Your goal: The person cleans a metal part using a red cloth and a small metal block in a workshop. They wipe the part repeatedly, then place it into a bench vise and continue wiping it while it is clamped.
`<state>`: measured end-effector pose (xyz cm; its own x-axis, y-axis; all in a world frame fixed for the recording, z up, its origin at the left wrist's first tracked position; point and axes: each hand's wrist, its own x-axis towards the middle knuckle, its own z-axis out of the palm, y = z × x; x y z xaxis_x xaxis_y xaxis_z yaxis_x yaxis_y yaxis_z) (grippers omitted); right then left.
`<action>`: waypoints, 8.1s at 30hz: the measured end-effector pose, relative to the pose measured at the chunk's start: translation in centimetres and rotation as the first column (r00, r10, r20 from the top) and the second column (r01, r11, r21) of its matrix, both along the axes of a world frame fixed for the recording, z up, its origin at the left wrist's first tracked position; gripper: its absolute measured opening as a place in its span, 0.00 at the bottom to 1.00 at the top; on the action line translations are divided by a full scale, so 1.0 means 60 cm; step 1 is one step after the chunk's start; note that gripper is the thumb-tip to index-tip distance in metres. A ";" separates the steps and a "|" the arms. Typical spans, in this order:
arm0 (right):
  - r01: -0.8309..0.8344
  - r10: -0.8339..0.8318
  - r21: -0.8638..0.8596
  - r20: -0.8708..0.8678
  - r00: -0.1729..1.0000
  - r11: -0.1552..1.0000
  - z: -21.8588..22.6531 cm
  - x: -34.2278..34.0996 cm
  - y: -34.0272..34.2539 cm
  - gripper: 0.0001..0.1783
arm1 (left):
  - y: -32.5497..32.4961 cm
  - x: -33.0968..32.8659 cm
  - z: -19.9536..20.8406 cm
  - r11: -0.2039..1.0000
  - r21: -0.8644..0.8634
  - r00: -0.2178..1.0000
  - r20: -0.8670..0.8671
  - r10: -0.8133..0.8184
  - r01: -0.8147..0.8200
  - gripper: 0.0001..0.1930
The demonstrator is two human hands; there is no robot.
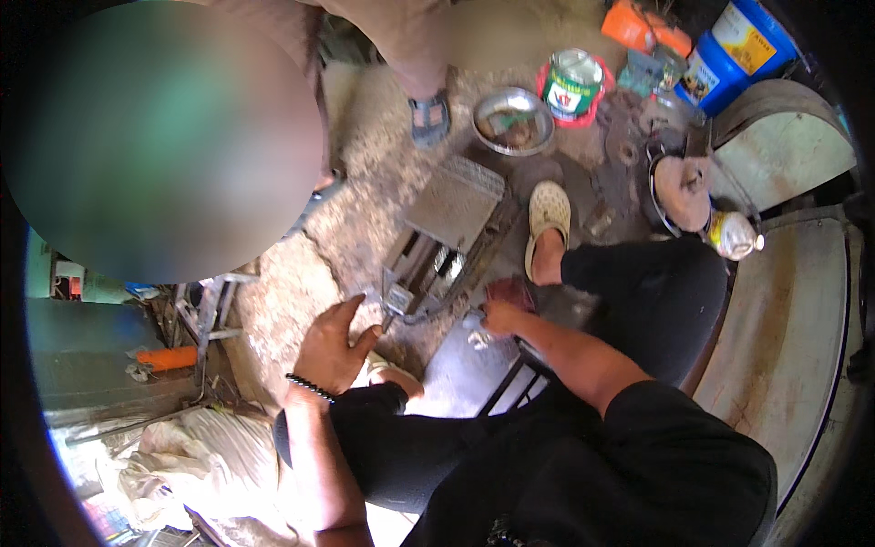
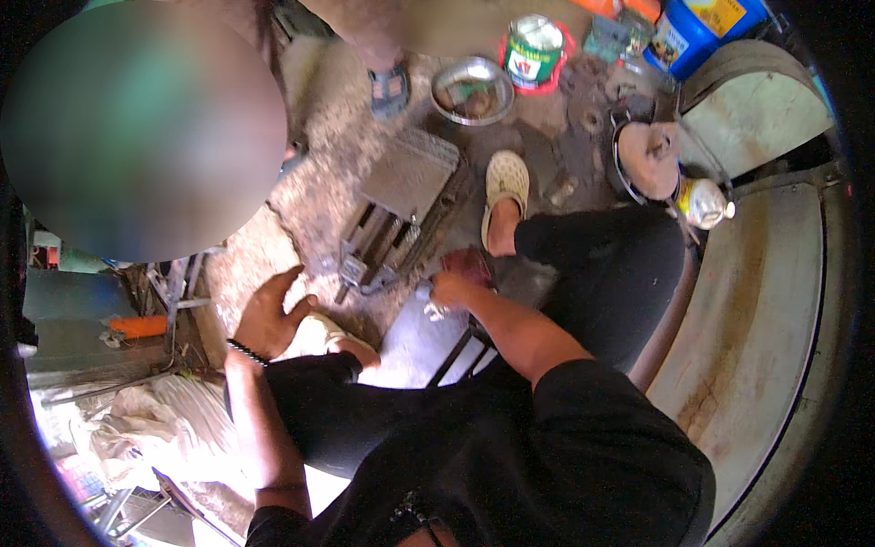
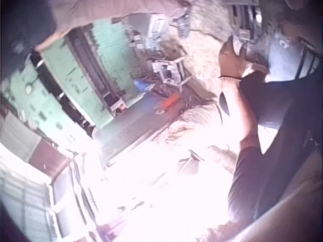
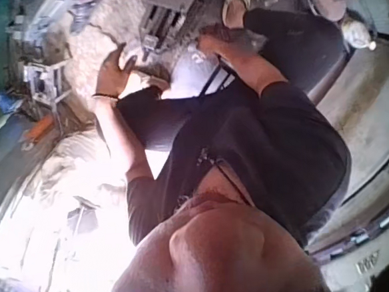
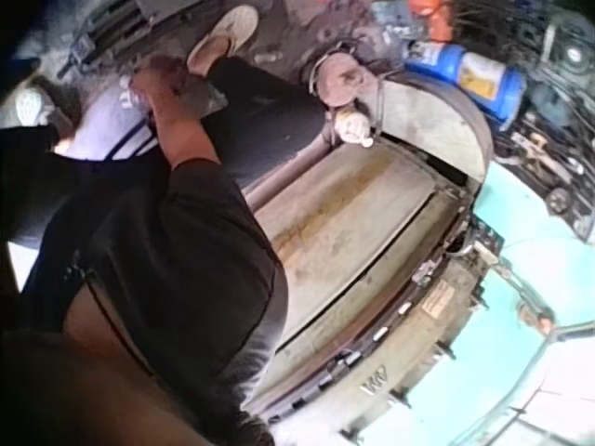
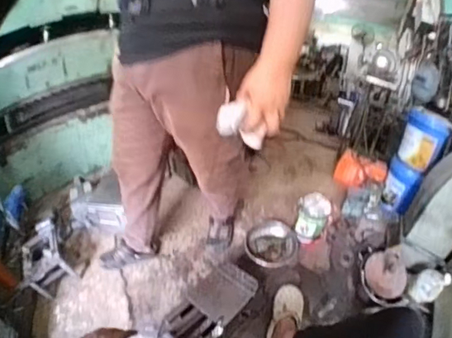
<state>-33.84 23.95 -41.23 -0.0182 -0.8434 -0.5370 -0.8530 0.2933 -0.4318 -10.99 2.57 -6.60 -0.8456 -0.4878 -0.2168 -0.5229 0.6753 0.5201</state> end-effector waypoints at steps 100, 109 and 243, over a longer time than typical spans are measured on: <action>0.593 -0.617 -0.230 -0.048 0.785 0.772 0.025 0.021 -0.159 0.37 | -0.024 0.087 0.047 0.973 0.226 0.996 0.085 0.031 -0.050 0.34; 0.113 -0.114 -0.063 -0.004 0.993 0.992 0.048 0.074 -0.104 0.32 | -0.013 0.079 0.052 0.983 0.182 0.998 0.063 0.005 -0.016 0.33; -0.160 0.162 0.131 -0.006 0.987 0.978 0.096 0.015 -0.160 0.27 | -0.001 0.095 0.067 0.983 0.135 0.992 0.055 0.117 -0.123 0.30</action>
